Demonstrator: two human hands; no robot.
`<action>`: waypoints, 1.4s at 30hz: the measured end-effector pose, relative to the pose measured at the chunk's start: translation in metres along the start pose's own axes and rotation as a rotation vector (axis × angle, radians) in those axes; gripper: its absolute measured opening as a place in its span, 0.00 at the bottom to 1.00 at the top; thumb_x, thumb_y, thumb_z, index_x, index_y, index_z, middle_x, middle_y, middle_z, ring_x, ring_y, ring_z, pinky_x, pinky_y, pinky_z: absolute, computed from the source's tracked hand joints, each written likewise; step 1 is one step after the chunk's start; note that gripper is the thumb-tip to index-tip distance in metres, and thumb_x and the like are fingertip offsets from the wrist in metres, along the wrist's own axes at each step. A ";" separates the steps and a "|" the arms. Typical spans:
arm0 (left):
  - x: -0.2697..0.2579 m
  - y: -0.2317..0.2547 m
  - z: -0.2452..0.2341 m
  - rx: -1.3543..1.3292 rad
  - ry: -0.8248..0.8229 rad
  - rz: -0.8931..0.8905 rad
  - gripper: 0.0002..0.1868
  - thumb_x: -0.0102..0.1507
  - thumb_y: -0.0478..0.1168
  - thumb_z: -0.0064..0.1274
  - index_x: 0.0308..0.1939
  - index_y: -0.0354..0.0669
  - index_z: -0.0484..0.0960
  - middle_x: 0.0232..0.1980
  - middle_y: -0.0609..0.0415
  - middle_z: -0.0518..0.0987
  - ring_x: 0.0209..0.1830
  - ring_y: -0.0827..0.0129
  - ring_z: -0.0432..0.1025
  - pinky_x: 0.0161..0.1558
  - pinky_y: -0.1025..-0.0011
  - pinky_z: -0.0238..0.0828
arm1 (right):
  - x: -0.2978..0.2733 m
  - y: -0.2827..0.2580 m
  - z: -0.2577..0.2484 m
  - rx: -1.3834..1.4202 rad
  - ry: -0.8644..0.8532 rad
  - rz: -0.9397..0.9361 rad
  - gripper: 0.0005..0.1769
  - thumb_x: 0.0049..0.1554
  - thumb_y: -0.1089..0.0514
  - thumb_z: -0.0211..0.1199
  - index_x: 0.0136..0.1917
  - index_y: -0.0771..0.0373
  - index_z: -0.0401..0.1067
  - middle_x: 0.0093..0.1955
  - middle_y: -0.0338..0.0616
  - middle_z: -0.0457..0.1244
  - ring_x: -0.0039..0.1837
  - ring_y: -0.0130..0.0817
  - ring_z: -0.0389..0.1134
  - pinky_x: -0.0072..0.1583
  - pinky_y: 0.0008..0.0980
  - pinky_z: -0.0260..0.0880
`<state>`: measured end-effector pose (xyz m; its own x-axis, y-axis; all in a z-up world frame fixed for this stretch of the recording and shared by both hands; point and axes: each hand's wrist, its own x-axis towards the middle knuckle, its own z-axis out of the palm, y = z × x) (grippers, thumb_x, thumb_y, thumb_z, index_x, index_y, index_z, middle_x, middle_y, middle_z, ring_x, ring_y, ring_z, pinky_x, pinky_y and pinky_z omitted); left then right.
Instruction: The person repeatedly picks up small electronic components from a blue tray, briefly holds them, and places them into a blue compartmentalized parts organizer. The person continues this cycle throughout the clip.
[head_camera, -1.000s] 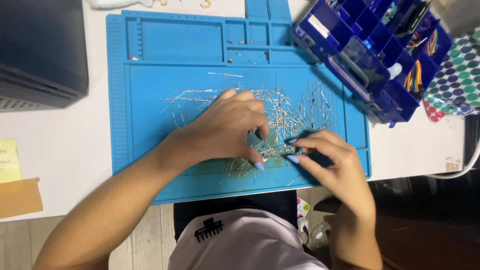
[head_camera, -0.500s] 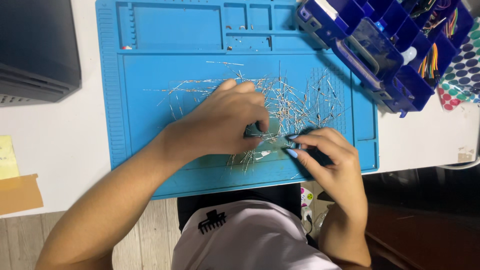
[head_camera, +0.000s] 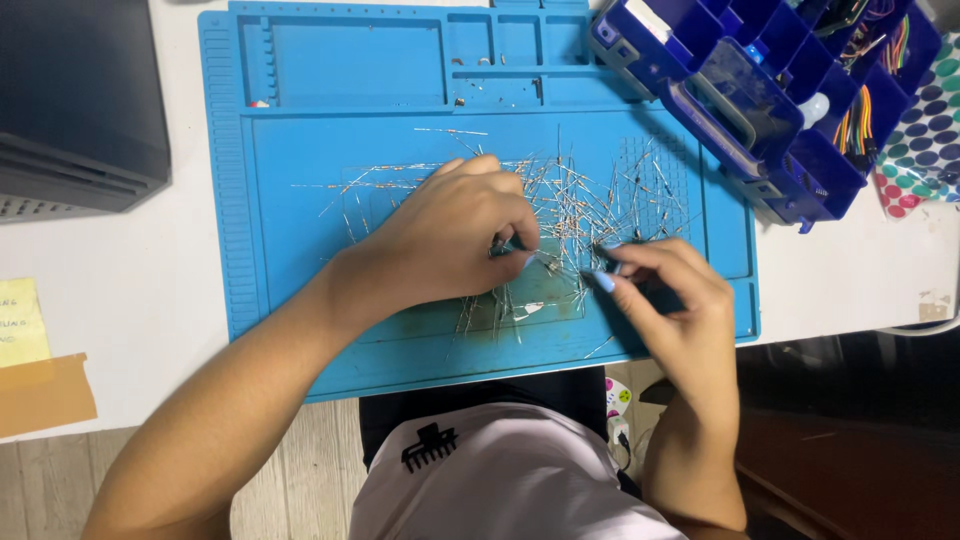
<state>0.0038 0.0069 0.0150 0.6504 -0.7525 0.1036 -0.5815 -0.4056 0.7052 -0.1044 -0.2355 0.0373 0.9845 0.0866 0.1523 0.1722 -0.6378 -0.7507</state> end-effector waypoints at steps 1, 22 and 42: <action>0.000 0.000 0.000 0.000 0.001 0.002 0.04 0.60 0.43 0.60 0.30 0.58 0.83 0.31 0.64 0.74 0.40 0.64 0.66 0.43 0.62 0.60 | 0.001 0.003 0.000 -0.001 0.001 -0.001 0.11 0.60 0.65 0.68 0.57 0.66 0.77 0.48 0.44 0.66 0.51 0.33 0.65 0.56 0.28 0.67; -0.001 0.015 -0.004 -0.430 0.017 -0.035 0.06 0.57 0.39 0.58 0.37 0.47 0.87 0.32 0.56 0.80 0.37 0.65 0.75 0.42 0.65 0.72 | 0.016 0.006 0.021 0.313 0.082 -0.061 0.14 0.54 0.68 0.72 0.55 0.72 0.78 0.43 0.50 0.70 0.46 0.37 0.70 0.53 0.35 0.72; -0.001 0.027 -0.009 -0.627 0.004 -0.012 0.07 0.62 0.42 0.56 0.35 0.45 0.88 0.30 0.59 0.80 0.36 0.70 0.73 0.45 0.70 0.71 | 0.027 0.029 0.029 0.808 0.083 0.201 0.05 0.58 0.68 0.66 0.40 0.74 0.75 0.35 0.52 0.64 0.40 0.35 0.65 0.41 0.27 0.65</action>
<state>-0.0076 0.0017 0.0402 0.6579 -0.7471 0.0950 -0.1774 -0.0312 0.9836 -0.0723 -0.2298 0.0012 0.9988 -0.0472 -0.0103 -0.0049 0.1129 -0.9936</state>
